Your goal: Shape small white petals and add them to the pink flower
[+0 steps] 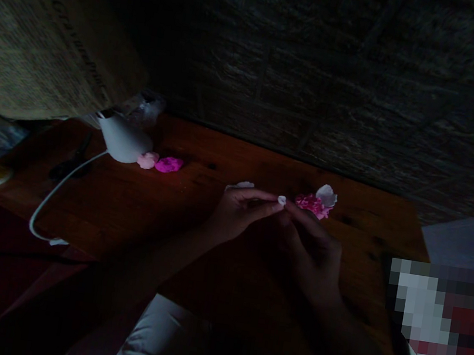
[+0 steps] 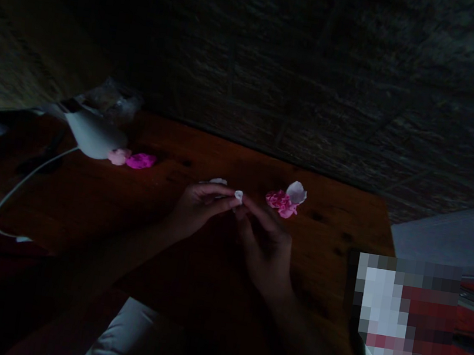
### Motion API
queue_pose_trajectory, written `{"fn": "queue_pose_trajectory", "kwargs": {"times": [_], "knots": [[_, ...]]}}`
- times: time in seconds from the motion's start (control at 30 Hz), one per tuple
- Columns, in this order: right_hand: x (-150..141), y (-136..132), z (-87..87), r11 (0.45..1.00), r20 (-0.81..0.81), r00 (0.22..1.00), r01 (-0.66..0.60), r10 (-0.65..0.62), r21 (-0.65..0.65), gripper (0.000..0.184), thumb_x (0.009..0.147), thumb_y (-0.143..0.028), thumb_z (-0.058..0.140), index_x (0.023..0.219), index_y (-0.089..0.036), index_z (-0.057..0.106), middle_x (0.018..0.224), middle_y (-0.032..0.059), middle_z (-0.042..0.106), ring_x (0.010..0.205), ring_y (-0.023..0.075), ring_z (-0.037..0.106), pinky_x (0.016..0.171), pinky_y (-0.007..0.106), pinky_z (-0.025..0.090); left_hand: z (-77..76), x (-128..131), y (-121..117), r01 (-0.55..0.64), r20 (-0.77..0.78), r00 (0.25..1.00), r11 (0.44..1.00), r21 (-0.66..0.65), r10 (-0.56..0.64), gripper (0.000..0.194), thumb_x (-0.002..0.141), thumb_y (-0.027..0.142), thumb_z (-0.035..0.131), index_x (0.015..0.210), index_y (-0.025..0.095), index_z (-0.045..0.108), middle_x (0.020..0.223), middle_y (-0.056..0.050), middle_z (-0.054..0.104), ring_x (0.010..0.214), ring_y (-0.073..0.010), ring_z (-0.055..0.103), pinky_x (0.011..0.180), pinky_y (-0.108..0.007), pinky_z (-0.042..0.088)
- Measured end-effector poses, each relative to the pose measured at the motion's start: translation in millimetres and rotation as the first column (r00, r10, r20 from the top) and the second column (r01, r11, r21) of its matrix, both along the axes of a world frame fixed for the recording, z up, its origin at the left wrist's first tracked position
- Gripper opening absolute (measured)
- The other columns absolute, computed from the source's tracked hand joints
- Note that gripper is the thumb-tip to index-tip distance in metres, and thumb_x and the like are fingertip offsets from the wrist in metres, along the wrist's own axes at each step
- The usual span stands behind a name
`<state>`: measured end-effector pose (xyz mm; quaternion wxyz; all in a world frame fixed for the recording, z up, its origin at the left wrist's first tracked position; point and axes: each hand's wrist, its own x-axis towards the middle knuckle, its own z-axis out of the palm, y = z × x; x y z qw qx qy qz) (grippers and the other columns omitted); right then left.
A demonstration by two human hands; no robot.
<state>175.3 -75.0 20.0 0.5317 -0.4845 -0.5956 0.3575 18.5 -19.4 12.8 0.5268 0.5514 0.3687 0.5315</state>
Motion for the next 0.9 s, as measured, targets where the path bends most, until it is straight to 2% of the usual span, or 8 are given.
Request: {"fn": "queue_pose_trajectory", "kwargs": {"times": [0.1, 0.27, 0.37, 0.47, 0.57, 0.9], "knots": [[1, 1, 1.1, 1.000, -0.011, 1.000, 0.018, -0.018, 0.003, 0.025, 0.095, -0.027, 0.067, 0.117, -0.035, 0.077, 0.101, 0.0006, 0.076, 0.072, 0.0132, 0.066, 0.064, 0.029, 0.056, -1.2, -1, 0, 0.013, -0.013, 1.000, 1.000, -0.004, -0.013, 0.016, 0.075, 0.034, 0.083, 0.083, 0.020, 0.081, 0.081, -0.004, 0.078, 0.074, -0.0137, 0.069, 0.069, -0.026, 0.054], [4, 4, 5.1, 0.999, -0.034, 0.998, 0.051, -0.050, 0.020, 0.020, 0.091, -0.024, 0.071, 0.105, -0.036, 0.080, 0.100, -0.0008, 0.078, 0.088, 0.0156, 0.071, 0.073, 0.029, 0.058, -2.4, -1, -1, 0.066, 0.007, 0.998, 0.998, -0.007, -0.066, 0.019, 0.076, 0.035, 0.082, 0.085, 0.019, 0.079, 0.083, -0.005, 0.078, 0.072, -0.0131, 0.069, 0.068, -0.026, 0.054], [4, 5, 7.6, 0.997, -0.077, 0.995, 0.070, -0.071, -0.015, 0.014, 0.088, -0.025, 0.074, 0.098, -0.033, 0.081, 0.094, -0.0011, 0.078, 0.077, 0.0142, 0.070, 0.064, 0.027, 0.057, -1.4, -1, -2, 0.083, -0.001, 0.997, 0.997, 0.006, -0.083, 0.019, 0.077, 0.035, 0.081, 0.085, 0.018, 0.078, 0.086, -0.005, 0.079, 0.074, -0.0133, 0.070, 0.068, -0.025, 0.055], [3, 7, 9.6, 0.991, -0.162, 0.984, 0.048, -0.068, -0.128, 0.008, 0.085, -0.030, 0.076, 0.092, -0.030, 0.081, 0.087, -0.0008, 0.077, 0.061, 0.0112, 0.064, 0.051, 0.023, 0.052, -1.2, -1, -2, 0.080, -0.008, 0.997, 0.995, 0.053, -0.080, 0.019, 0.078, 0.035, 0.081, 0.084, 0.018, 0.077, 0.087, -0.006, 0.078, 0.078, -0.0137, 0.070, 0.071, -0.026, 0.055], [2, 9, 11.3, 0.974, -0.257, 0.965, -0.005, -0.055, -0.227, 0.010, 0.082, -0.035, 0.079, 0.089, -0.028, 0.081, 0.077, -0.0023, 0.075, 0.050, 0.0078, 0.055, 0.045, 0.020, 0.046, -2.6, -2, -2, 0.092, -0.005, 0.996, 0.993, 0.073, -0.092, 0.019, 0.078, 0.035, 0.081, 0.083, 0.018, 0.077, 0.088, -0.006, 0.078, 0.082, -0.0147, 0.071, 0.074, -0.027, 0.056], [2, 12, 9.1, 0.960, -0.291, 0.954, -0.019, -0.066, -0.279, 0.021, 0.075, -0.044, 0.084, 0.087, -0.026, 0.080, 0.068, -0.0030, 0.069, 0.047, 0.0076, 0.049, 0.044, 0.021, 0.042, -2.1, -1, -2, 0.071, 0.031, 0.997, 0.996, 0.050, -0.072, 0.021, 0.075, 0.035, 0.084, 0.085, 0.017, 0.078, 0.088, -0.005, 0.079, 0.081, -0.0150, 0.073, 0.074, -0.027, 0.058]]}}
